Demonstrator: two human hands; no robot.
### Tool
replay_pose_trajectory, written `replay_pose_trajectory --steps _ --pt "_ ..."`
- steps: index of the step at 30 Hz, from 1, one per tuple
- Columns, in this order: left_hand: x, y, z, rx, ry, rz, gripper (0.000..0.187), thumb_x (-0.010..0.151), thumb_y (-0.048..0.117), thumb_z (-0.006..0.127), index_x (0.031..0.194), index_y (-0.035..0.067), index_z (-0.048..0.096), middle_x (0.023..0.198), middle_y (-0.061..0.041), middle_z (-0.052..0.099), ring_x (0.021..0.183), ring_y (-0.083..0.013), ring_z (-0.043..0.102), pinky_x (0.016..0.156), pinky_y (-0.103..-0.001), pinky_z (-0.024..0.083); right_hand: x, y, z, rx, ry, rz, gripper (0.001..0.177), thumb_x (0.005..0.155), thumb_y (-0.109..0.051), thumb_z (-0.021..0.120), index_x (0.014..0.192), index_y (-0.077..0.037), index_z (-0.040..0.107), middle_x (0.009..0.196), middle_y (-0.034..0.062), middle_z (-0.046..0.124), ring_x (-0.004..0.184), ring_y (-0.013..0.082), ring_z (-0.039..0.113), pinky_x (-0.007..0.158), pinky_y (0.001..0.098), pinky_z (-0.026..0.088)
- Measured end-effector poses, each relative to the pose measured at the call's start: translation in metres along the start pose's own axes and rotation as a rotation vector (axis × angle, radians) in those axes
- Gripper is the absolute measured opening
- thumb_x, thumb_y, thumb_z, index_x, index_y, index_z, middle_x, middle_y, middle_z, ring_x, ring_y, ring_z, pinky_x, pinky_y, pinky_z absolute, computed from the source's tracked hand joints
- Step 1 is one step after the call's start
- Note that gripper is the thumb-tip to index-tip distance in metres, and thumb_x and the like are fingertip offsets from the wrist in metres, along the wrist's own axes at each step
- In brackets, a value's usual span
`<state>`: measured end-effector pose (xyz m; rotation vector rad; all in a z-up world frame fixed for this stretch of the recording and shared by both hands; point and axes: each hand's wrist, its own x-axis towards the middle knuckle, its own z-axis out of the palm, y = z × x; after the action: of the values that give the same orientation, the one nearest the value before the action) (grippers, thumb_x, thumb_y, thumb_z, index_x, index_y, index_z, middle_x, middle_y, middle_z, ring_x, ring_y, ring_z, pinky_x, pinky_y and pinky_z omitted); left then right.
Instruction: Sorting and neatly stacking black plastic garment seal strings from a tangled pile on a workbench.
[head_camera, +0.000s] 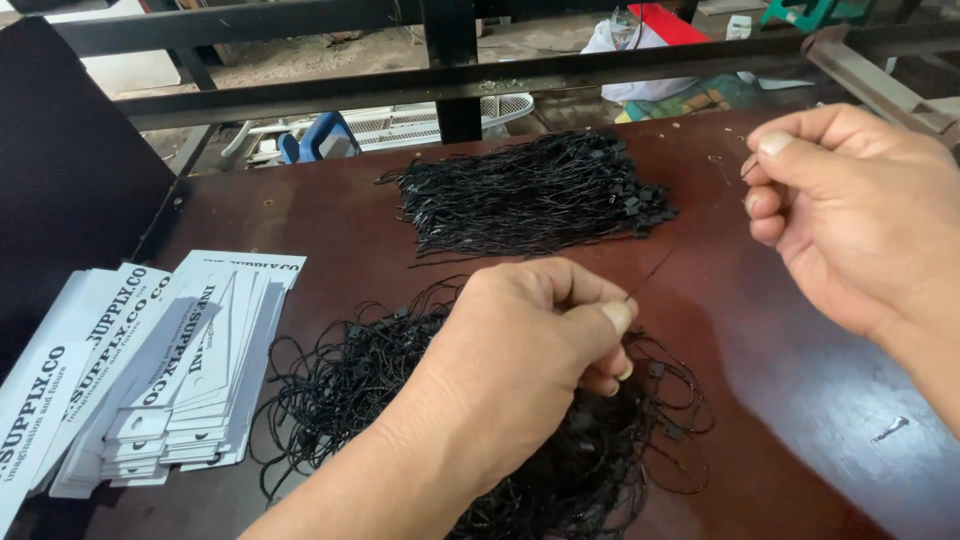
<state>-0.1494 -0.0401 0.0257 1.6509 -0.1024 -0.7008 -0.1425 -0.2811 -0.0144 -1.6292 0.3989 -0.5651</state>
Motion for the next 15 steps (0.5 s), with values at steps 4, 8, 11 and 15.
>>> replay_pose_trajectory --steps 4,8,11,15 --pt "0.007 -0.006 -0.001 0.306 -0.003 -0.046 0.013 0.091 0.014 0.067 0.078 0.012 0.069 0.069 -0.002 0.072 0.061 -0.0106 0.061 0.06 -0.026 0.048 0.03 0.016 -0.018 0.132 0.065 -0.02 0.012 0.105 -0.01 0.058 0.1 -0.021 0.059 0.082 -0.0006 0.057 0.064 0.0052 0.05 0.053 0.0176 0.039" --pt "0.005 -0.001 -0.001 0.451 -0.007 -0.087 0.018 0.094 0.018 0.061 0.077 0.014 0.067 0.074 0.0 0.072 0.065 -0.0121 0.061 0.062 -0.029 0.049 0.033 0.009 -0.023 -0.035 0.016 -0.093 0.01 0.107 -0.01 0.06 0.111 -0.02 0.058 0.09 0.003 0.064 0.067 0.0072 0.056 0.056 0.0196 0.046" --pt "0.003 0.001 -0.001 0.279 0.096 -0.069 0.017 0.094 0.017 0.066 0.079 0.011 0.071 0.07 -0.003 0.071 0.062 -0.0106 0.061 0.064 -0.026 0.052 0.028 0.015 -0.021 -0.111 -0.033 -0.096 0.005 0.11 -0.008 0.056 0.111 -0.013 0.057 0.094 0.008 0.064 0.071 0.0129 0.06 0.06 0.0223 0.048" --pt "0.011 0.01 -0.02 0.255 0.246 -0.024 0.014 0.094 0.02 0.067 0.085 0.011 0.075 0.07 -0.004 0.073 0.06 -0.0132 0.063 0.063 -0.027 0.054 0.029 0.027 -0.025 -0.117 -0.027 -0.016 0.005 0.113 -0.009 0.053 0.11 -0.013 0.053 0.096 0.0098 0.065 0.073 0.0149 0.058 0.062 0.0238 0.047"
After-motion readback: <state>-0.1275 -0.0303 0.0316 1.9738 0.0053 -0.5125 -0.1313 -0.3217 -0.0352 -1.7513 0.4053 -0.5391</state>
